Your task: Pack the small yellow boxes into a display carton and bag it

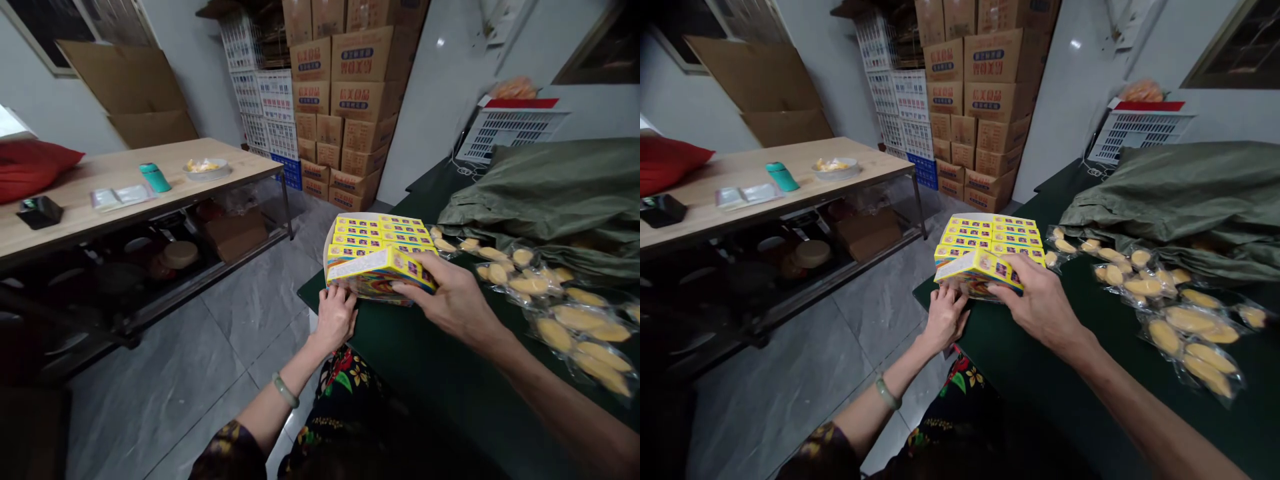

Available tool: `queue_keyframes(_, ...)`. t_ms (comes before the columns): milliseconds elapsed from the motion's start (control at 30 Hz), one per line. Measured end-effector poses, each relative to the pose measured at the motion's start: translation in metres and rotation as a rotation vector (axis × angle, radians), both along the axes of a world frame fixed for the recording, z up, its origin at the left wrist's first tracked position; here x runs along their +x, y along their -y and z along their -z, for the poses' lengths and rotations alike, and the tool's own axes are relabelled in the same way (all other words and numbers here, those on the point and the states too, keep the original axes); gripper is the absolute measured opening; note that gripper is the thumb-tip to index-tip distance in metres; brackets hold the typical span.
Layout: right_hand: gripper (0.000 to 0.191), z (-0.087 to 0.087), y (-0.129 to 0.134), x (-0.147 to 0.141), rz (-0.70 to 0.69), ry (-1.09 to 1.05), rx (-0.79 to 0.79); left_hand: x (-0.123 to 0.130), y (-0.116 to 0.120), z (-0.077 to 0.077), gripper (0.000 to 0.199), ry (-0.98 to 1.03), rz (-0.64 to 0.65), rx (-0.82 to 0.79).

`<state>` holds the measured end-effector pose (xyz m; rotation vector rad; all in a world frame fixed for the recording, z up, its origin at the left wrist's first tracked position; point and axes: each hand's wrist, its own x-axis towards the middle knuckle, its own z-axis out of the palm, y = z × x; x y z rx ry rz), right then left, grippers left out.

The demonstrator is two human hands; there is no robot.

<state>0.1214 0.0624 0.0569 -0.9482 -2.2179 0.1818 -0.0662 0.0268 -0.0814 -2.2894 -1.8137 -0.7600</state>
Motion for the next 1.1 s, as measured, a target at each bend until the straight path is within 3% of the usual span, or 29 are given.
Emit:
queue_keyframes(133,0.030,0.001,0.000,-0.017,0.025,0.045,0.105,0.003,0.000,0.004,0.020,0.026,-0.026,0.021)
queue_keyframes(267,0.027,-0.007,-0.006,-0.030,0.013,0.108,0.130,0.002,0.001,0.007,0.021,0.062,-0.020,0.038)
queue_keyframes(433,0.025,-0.018,-0.013,-0.038,-0.080,0.259,0.007,0.001,0.001,0.016,0.024,0.131,-0.006,0.131)
queue_keyframes(600,0.024,-0.015,-0.003,-0.013,-0.082,0.204,-0.133,-0.014,0.015,0.018,0.024,0.279,-0.005,0.374)
queue_keyframes(700,0.020,-0.006,0.009,0.007,-0.132,0.193,-0.262,-0.035,0.018,-0.003,0.020,0.575,-0.062,0.538)
queue_keyframes(800,0.014,0.005,0.017,0.017,-0.217,0.235,-0.425,-0.061,0.000,-0.043,0.017,0.747,-0.099,0.516)
queue_keyframes(900,0.015,0.011,0.020,0.021,-0.216,0.202,-0.523,-0.081,-0.039,-0.086,0.017,0.679,0.049,0.419)
queue_keyframes(967,0.017,0.011,0.020,0.021,-0.203,0.178,-0.567,-0.087,-0.070,-0.110,0.024,0.533,0.202,0.252)
queue_keyframes(1100,0.018,0.008,0.022,0.023,-0.238,0.150,-0.651,-0.086,-0.122,-0.140,0.040,0.381,0.399,-0.009)
